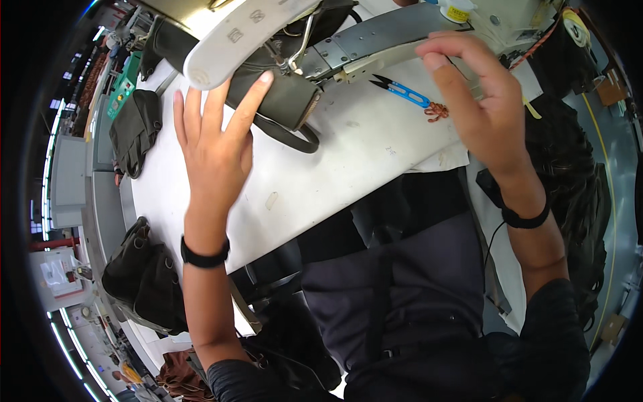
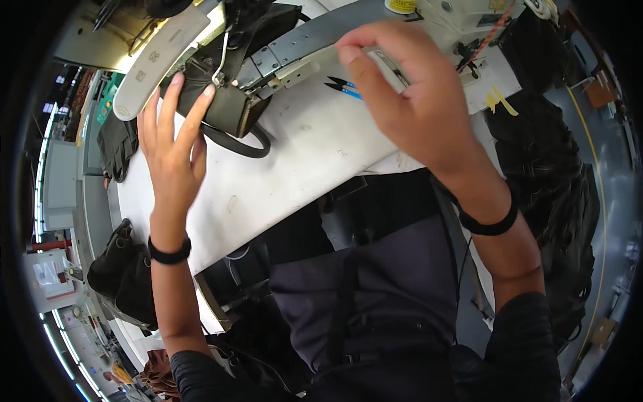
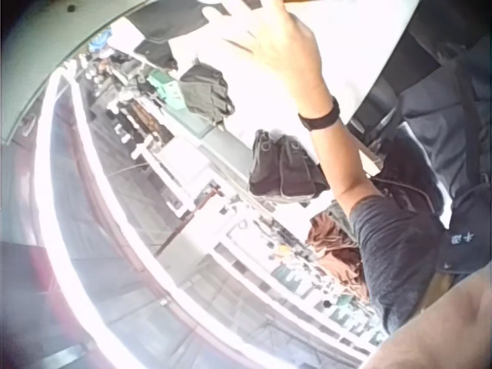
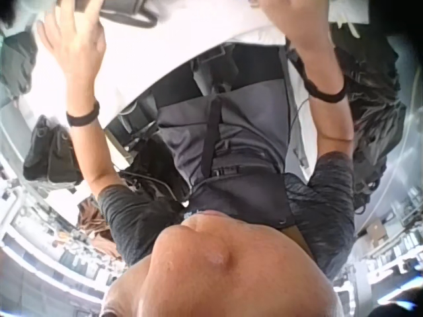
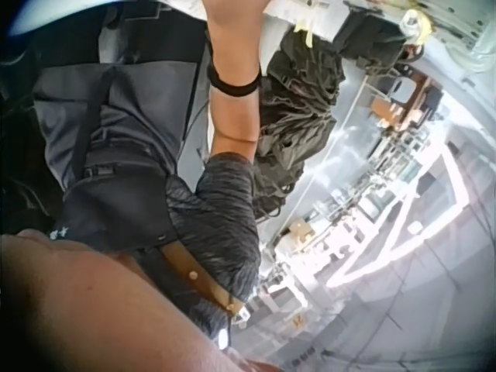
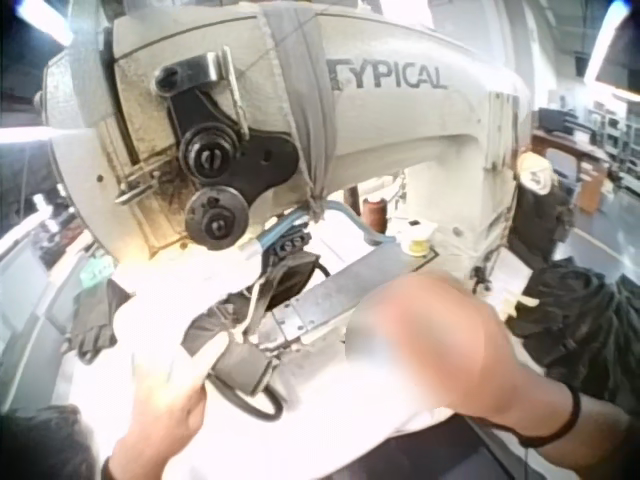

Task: The person operates an industrial sewing machine to stitch a zipper onto a dark green fabric bag. They repeatedly guide the bag under the needle, align the zipper tape, and sew along the edges. The person frequently pauses to reposition the bag, check the stitching, and adjust the zipper pull.

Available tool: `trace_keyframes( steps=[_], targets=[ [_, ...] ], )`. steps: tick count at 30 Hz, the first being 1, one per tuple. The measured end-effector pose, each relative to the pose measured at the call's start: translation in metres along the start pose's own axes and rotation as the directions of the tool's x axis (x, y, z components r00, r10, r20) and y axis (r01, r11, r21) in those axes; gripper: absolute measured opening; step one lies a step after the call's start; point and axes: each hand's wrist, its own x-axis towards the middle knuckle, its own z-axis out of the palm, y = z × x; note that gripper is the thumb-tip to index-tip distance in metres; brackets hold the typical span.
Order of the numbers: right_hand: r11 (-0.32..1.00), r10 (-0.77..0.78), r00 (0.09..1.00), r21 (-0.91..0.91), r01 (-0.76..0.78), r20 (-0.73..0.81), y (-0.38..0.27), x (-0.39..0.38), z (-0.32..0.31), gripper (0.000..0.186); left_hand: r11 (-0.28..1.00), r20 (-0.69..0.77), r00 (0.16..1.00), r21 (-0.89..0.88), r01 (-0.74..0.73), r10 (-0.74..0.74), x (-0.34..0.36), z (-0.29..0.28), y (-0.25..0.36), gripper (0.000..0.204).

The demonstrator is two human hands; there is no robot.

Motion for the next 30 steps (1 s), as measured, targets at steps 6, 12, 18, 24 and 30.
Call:
trace_keyframes(
  steps=[6,12,18,24,30],
  targets=[
    [0.989,-0.146,0.986,0.002,0.147,-0.084,0.001,0.013,0.044,0.008,0.834,-0.078,0.965,-0.523,0.174,-0.251,0.005,0.005,0.067,0.063],
    [0.964,-0.045,0.996,0.257,0.062,-0.071,-0.003,0.042,0.080,0.016,0.811,-0.174,0.946,-0.571,0.129,-0.273,0.013,0.030,0.043,0.044],
    [0.869,0.107,0.994,0.488,-0.086,-0.015,-0.012,0.048,0.090,0.022,0.763,-0.223,0.934,-0.641,0.077,-0.281,0.014,0.025,0.044,0.027],
    [0.988,0.028,0.995,0.152,-0.013,-0.096,-0.007,0.040,0.098,0.019,0.665,-0.130,0.909,-0.724,0.185,-0.395,0.014,0.023,0.050,0.023],
    [0.981,-0.184,0.949,-0.110,0.161,-0.258,-0.009,0.024,0.094,0.013,0.754,-0.218,0.904,-0.639,0.152,-0.367,0.010,0.021,0.056,0.024]
  ],
)
